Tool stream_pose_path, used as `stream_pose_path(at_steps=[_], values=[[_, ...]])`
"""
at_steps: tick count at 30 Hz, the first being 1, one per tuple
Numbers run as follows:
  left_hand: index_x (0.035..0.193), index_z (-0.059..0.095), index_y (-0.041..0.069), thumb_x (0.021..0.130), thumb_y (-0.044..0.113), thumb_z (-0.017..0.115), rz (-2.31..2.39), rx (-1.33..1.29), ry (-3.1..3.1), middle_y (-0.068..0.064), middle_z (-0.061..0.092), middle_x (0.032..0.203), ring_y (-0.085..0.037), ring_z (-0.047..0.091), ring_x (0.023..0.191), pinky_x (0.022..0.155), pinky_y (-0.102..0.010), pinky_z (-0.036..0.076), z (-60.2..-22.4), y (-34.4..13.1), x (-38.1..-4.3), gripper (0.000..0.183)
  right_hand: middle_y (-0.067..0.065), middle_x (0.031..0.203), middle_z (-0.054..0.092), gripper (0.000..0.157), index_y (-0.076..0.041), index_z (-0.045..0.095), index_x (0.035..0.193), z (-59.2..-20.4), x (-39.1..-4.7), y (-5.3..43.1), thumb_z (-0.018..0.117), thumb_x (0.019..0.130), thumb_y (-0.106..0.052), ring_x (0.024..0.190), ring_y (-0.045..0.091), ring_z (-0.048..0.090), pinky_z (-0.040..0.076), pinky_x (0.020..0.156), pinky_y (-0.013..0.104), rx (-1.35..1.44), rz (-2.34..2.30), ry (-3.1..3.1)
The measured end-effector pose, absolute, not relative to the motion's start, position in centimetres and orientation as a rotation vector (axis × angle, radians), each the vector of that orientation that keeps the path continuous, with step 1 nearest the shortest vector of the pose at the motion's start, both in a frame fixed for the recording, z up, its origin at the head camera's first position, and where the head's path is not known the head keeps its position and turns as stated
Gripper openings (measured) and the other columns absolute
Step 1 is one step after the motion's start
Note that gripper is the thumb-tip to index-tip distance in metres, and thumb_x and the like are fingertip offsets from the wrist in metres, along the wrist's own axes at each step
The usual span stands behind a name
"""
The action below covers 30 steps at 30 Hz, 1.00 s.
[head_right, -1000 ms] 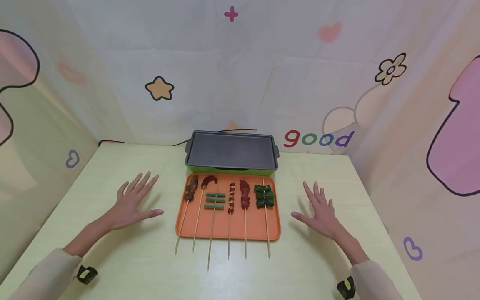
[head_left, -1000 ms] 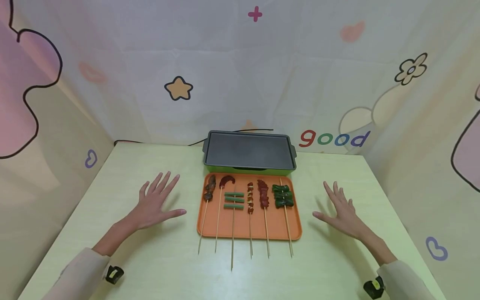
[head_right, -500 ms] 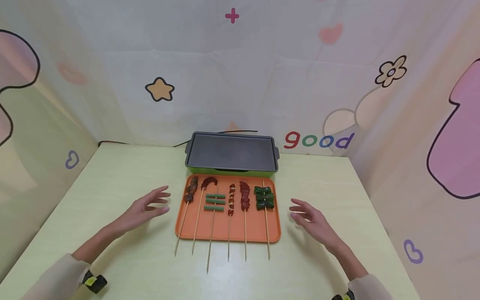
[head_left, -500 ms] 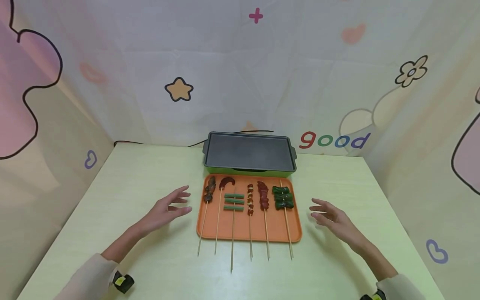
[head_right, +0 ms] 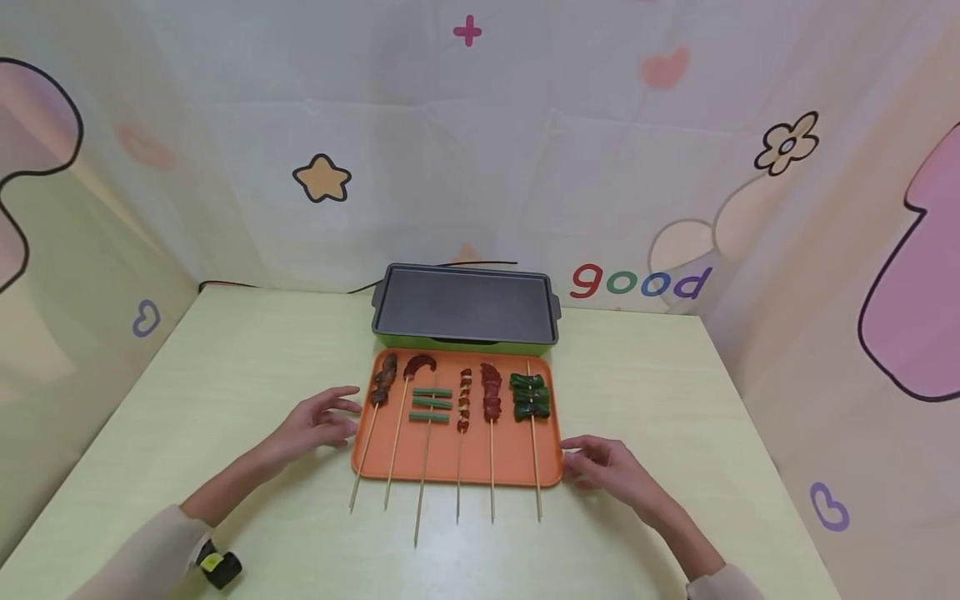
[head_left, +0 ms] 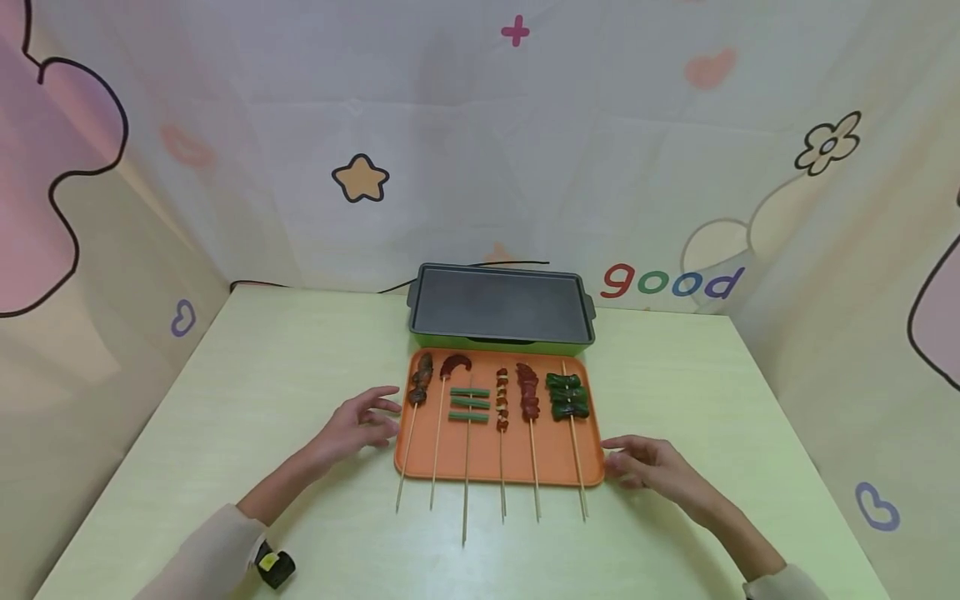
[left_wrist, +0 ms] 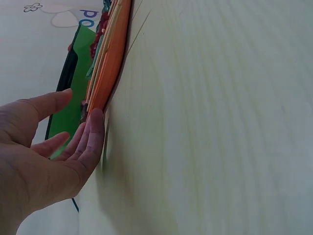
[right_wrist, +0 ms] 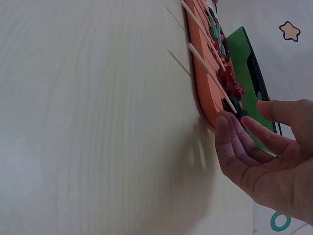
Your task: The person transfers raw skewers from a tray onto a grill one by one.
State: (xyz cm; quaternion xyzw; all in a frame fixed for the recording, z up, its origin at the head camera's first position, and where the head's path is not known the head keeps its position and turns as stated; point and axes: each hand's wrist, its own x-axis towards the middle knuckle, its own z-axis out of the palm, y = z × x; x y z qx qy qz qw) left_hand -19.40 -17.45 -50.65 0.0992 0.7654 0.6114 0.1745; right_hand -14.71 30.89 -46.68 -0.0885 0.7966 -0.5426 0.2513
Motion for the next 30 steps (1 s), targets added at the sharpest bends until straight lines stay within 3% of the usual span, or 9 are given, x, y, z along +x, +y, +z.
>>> stream_pose_path(at_steps=[7,12,18,30], values=[[0.149,0.044,-0.004,0.090,-0.001,0.073,1.708,0.268,2.251,-0.030,0.058,0.133,-0.033,0.069,0.110,0.079,-0.021,0.056,-50.9,-16.8,-19.7,0.066,0.017,0.112,0.073,0.048,0.018,0.048,0.138,-47.5,-14.0,30.2,0.055,0.107,-0.018,0.093,0.017,0.074,0.062,0.082,0.033,-0.198,-1.544,2.002],[0.149,0.043,-0.006,0.086,-0.004,0.076,1.697,0.288,2.259,-0.031,0.058,0.133,-0.037,0.069,0.110,0.080,-0.023,0.057,-51.3,-16.9,-20.0,0.071,0.014,0.110,0.075,0.048,0.018,0.050,0.136,-47.9,-13.2,29.3,0.060,0.104,-0.017,0.093,0.017,0.074,0.062,0.081,0.032,-0.129,-1.561,1.958],[0.149,0.046,-0.004,0.087,-0.001,0.077,1.629,0.250,2.256,-0.028,0.059,0.136,-0.031,0.069,0.111,0.087,-0.031,0.058,-51.3,-17.2,-20.3,0.069,0.014,0.104,0.078,0.049,0.024,0.047,0.134,-48.4,-12.3,28.2,0.064,0.100,-0.007,0.090,0.014,0.076,0.063,0.079,0.032,-0.125,-1.632,1.913],[0.148,0.047,-0.004,0.088,0.003,0.077,1.610,0.280,2.231,-0.028,0.059,0.137,-0.029,0.068,0.112,0.088,-0.029,0.057,-51.4,-17.2,-20.3,0.068,0.004,0.098,0.077,0.061,0.024,0.041,0.139,-49.0,-11.6,27.5,0.071,0.094,-0.005,0.092,0.015,0.076,0.062,0.082,0.032,-0.020,-1.669,1.909]])
